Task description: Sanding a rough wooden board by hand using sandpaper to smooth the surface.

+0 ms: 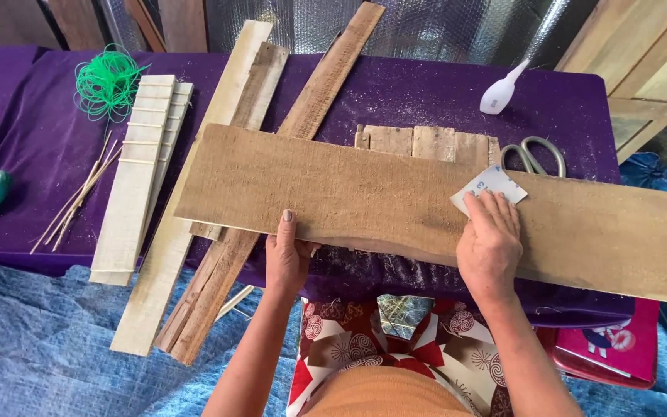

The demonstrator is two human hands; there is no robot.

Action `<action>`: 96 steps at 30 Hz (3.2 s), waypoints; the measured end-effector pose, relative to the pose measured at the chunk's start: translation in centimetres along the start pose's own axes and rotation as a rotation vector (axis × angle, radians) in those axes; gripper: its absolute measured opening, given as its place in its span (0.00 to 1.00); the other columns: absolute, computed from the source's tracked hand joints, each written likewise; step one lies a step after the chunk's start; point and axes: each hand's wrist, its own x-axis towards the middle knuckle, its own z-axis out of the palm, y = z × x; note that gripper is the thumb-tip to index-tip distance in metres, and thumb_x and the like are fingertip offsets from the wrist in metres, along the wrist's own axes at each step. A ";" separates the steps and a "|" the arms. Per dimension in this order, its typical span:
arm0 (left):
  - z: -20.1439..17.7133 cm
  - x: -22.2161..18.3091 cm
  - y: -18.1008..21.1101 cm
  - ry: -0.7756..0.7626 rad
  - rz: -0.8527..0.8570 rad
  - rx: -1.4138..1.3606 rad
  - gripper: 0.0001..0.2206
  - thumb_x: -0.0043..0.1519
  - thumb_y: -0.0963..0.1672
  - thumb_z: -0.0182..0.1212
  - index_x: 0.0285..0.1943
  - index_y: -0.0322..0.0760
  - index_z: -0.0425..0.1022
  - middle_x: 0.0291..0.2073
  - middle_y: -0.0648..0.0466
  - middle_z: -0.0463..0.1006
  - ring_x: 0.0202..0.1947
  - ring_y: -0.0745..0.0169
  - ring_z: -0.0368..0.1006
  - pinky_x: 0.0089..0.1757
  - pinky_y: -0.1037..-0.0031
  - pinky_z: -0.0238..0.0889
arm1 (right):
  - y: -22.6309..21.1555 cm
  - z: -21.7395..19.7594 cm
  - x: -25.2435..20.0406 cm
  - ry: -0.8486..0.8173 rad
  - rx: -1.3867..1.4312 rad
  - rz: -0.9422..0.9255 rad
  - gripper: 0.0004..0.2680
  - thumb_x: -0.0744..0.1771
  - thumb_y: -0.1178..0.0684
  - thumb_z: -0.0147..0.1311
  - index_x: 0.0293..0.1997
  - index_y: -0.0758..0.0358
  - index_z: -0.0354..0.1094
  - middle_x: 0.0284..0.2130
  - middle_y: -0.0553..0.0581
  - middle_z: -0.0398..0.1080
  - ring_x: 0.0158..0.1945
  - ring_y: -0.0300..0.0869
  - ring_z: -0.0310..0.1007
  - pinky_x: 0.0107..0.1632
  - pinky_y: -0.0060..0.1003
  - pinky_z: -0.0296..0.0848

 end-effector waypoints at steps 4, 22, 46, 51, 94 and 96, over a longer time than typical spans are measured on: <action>-0.6 0.1 -0.5 0.004 0.013 -0.011 0.14 0.66 0.49 0.62 0.53 0.35 0.73 0.39 0.41 0.83 0.32 0.49 0.83 0.26 0.72 0.80 | 0.2 0.1 -0.1 -0.026 0.006 0.017 0.14 0.68 0.68 0.50 0.59 0.66 0.74 0.58 0.75 0.71 0.67 0.65 0.63 0.70 0.62 0.56; 2.2 -2.0 2.9 -0.030 0.047 0.004 0.16 0.66 0.50 0.62 0.51 0.33 0.72 0.34 0.41 0.82 0.29 0.49 0.83 0.28 0.67 0.81 | -15.8 0.6 1.6 -0.107 0.782 -0.106 0.14 0.66 0.68 0.50 0.55 0.62 0.76 0.49 0.70 0.76 0.59 0.62 0.73 0.66 0.64 0.62; 0.1 -0.9 2.2 -0.048 0.105 -0.020 0.18 0.67 0.51 0.62 0.46 0.29 0.69 0.29 0.41 0.79 0.25 0.49 0.82 0.30 0.65 0.83 | -12.1 -0.7 3.0 0.243 0.572 -0.313 0.13 0.66 0.72 0.51 0.51 0.66 0.76 0.44 0.68 0.76 0.49 0.56 0.76 0.61 0.55 0.70; 7.3 -5.0 6.5 -0.017 0.098 -0.010 0.18 0.66 0.52 0.63 0.46 0.30 0.71 0.30 0.40 0.80 0.25 0.48 0.81 0.29 0.64 0.83 | -6.8 2.8 1.9 0.090 0.316 -0.190 0.12 0.66 0.72 0.50 0.50 0.69 0.76 0.47 0.73 0.75 0.55 0.65 0.73 0.63 0.61 0.65; 15.2 -9.6 14.4 -0.108 -0.062 -0.046 0.07 0.64 0.48 0.64 0.34 0.45 0.79 0.31 0.58 0.82 0.35 0.63 0.79 0.39 0.70 0.72 | 26.0 -14.1 -3.5 0.923 1.149 1.000 0.07 0.65 0.68 0.55 0.37 0.58 0.71 0.34 0.54 0.76 0.40 0.43 0.78 0.44 0.44 0.75; 17.9 -10.9 17.8 -0.112 0.005 -0.095 0.07 0.62 0.48 0.65 0.33 0.46 0.82 0.33 0.58 0.83 0.39 0.61 0.81 0.43 0.67 0.72 | 24.0 -12.8 -3.2 0.955 1.171 0.937 0.11 0.63 0.72 0.59 0.26 0.60 0.67 0.28 0.55 0.74 0.35 0.43 0.76 0.41 0.42 0.75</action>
